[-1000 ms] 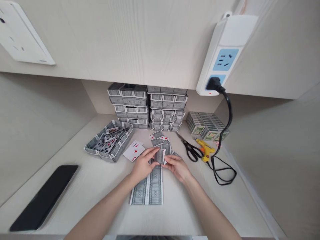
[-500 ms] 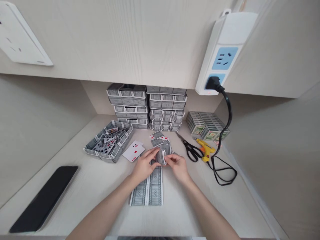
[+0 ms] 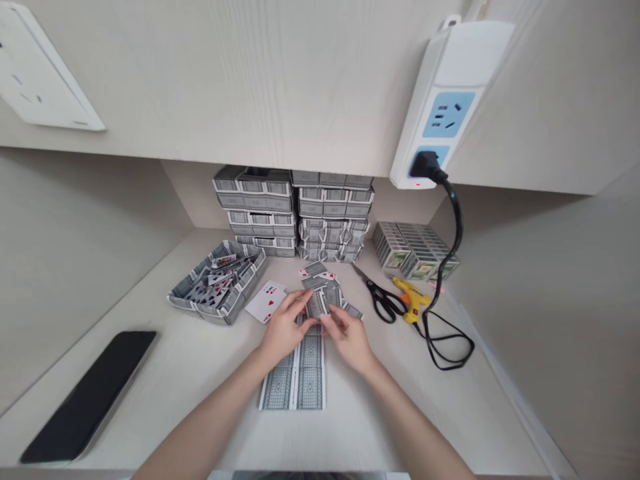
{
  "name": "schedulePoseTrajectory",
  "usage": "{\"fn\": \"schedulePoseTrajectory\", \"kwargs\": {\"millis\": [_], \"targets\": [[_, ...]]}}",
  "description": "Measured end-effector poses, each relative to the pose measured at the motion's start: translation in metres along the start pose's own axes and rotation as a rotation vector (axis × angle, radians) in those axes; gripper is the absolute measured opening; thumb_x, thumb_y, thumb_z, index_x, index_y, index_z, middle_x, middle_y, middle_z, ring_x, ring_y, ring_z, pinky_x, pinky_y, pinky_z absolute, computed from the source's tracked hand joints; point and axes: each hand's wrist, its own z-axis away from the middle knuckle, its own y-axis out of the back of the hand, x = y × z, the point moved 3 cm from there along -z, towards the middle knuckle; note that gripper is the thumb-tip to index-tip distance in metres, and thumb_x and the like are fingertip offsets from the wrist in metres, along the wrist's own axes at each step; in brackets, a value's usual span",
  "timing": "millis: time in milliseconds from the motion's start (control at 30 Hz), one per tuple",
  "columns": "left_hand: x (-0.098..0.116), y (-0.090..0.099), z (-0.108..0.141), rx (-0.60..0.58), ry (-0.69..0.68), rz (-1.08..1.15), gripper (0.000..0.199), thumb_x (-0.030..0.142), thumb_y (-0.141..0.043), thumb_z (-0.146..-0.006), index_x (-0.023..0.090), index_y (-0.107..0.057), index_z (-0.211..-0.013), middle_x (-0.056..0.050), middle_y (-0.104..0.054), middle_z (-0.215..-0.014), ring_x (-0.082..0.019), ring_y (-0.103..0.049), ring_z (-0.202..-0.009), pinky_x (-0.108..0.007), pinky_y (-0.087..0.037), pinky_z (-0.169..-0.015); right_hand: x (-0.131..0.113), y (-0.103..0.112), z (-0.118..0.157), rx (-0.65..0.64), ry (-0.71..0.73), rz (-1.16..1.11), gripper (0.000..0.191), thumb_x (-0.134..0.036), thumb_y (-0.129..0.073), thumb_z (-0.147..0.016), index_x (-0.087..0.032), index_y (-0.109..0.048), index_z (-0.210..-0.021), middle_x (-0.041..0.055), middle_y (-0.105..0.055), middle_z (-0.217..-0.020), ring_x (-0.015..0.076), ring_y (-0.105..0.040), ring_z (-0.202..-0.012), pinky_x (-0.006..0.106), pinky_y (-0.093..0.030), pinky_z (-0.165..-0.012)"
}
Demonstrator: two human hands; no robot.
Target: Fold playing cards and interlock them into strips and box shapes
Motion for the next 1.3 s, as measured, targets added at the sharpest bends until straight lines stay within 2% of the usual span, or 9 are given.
{"fn": "schedulePoseTrajectory", "kwargs": {"millis": [100, 333, 433, 567, 667, 867, 967, 1100, 1300], "targets": [[-0.001, 0.002, 0.000, -0.018, -0.003, -0.014, 0.057, 0.019, -0.059, -0.072, 0.026, -0.043, -0.126, -0.007, -0.051, -0.118, -0.018, -0.055, -0.100, -0.034, -0.048, -0.086, 0.004, -0.003, 0.001, -0.010, 0.084, 0.106, 0.035, -0.037, -0.055, -0.078, -0.019, -0.059, -0.108, 0.0059, -0.069, -0.085, 0.0193, -0.066, -0.068, 0.030, -0.054, -0.062], [0.000, 0.003, -0.002, -0.106, 0.004, 0.013, 0.053, 0.028, -0.061, -0.071, 0.024, -0.049, -0.122, -0.007, -0.054, -0.117, -0.021, -0.050, -0.109, -0.038, -0.042, -0.095, -0.003, 0.002, 0.001, -0.001, 0.141, 0.170, 0.021, -0.034, -0.057, -0.077, -0.019, -0.063, -0.090, 0.0054, -0.070, -0.076, 0.0190, -0.066, -0.068, 0.029, -0.053, -0.064], [0.003, 0.002, -0.004, -0.185, 0.064, 0.221, 0.051, 0.034, -0.061, -0.073, 0.021, -0.050, -0.121, -0.008, -0.055, -0.117, -0.020, -0.054, -0.102, -0.035, -0.048, -0.087, -0.009, 0.007, 0.000, 0.037, 0.114, 0.075, 0.033, -0.036, -0.066, -0.069, -0.019, -0.061, -0.096, 0.0061, -0.069, -0.081, 0.0184, -0.065, -0.069, 0.029, -0.053, -0.064], [0.012, -0.001, -0.004, -0.328, 0.166, 0.481, 0.047, 0.035, -0.060, -0.073, 0.018, -0.055, -0.116, -0.009, -0.059, -0.113, -0.018, -0.060, -0.091, -0.031, -0.051, -0.078, -0.015, 0.009, -0.003, -0.008, 0.033, -0.167, 0.062, -0.035, -0.070, -0.063, -0.022, -0.049, -0.119, 0.0101, -0.060, -0.112, 0.0160, -0.063, -0.072, 0.029, -0.053, -0.061], [0.017, -0.001, -0.004, -0.378, 0.186, 0.533, 0.042, 0.035, -0.059, -0.074, 0.019, -0.057, -0.114, -0.008, -0.063, -0.109, -0.018, -0.060, -0.090, -0.032, -0.051, -0.078, -0.016, 0.008, -0.004, -0.061, -0.045, -0.254, 0.062, -0.037, -0.069, -0.063, -0.023, -0.049, -0.121, 0.0103, -0.059, -0.115, 0.0169, -0.063, -0.075, 0.029, -0.054, -0.059], [0.017, 0.004, -0.003, -0.271, 0.222, 0.566, 0.040, 0.035, -0.057, -0.075, 0.017, -0.058, -0.111, -0.010, -0.063, -0.109, -0.020, -0.061, -0.094, -0.031, -0.052, -0.077, -0.016, 0.010, -0.005, -0.004, -0.019, -0.253, 0.055, -0.035, -0.072, -0.061, -0.020, -0.057, -0.112, 0.0086, -0.063, -0.106, 0.0203, -0.061, -0.093, 0.034, -0.050, -0.081], [0.015, 0.005, -0.003, -0.195, 0.274, 0.633, 0.034, 0.035, -0.051, -0.080, 0.018, -0.059, -0.108, -0.008, -0.064, -0.106, -0.019, -0.060, -0.097, -0.032, -0.052, -0.080, -0.013, 0.008, -0.006, -0.016, -0.006, -0.279, 0.060, -0.035, -0.074, -0.058, -0.020, -0.055, -0.112, 0.0091, -0.064, -0.104, 0.0209, -0.061, -0.092, 0.035, -0.051, -0.078], [0.015, 0.004, -0.003, -0.162, 0.289, 0.599, 0.031, 0.035, -0.055, -0.077, 0.019, -0.065, -0.101, -0.006, -0.065, -0.106, -0.019, -0.061, -0.097, -0.033, -0.050, -0.085, -0.007, 0.007, -0.007, -0.006, -0.002, -0.190, 0.063, -0.037, -0.076, -0.054, -0.017, -0.056, -0.111, 0.0094, -0.065, -0.098, 0.0204, -0.062, -0.086, 0.034, -0.052, -0.073], [0.012, -0.004, 0.000, -0.176, 0.411, 0.750, 0.034, 0.033, -0.059, -0.073, 0.018, -0.064, -0.103, -0.004, -0.068, -0.100, -0.017, -0.066, -0.077, -0.035, -0.055, -0.075, -0.005, 0.011, -0.008, 0.090, 0.023, 0.012, 0.059, -0.041, -0.074, -0.057, -0.015, -0.060, -0.108, 0.0099, -0.067, -0.090, 0.0206, -0.062, -0.078, 0.031, -0.050, -0.065]]}}
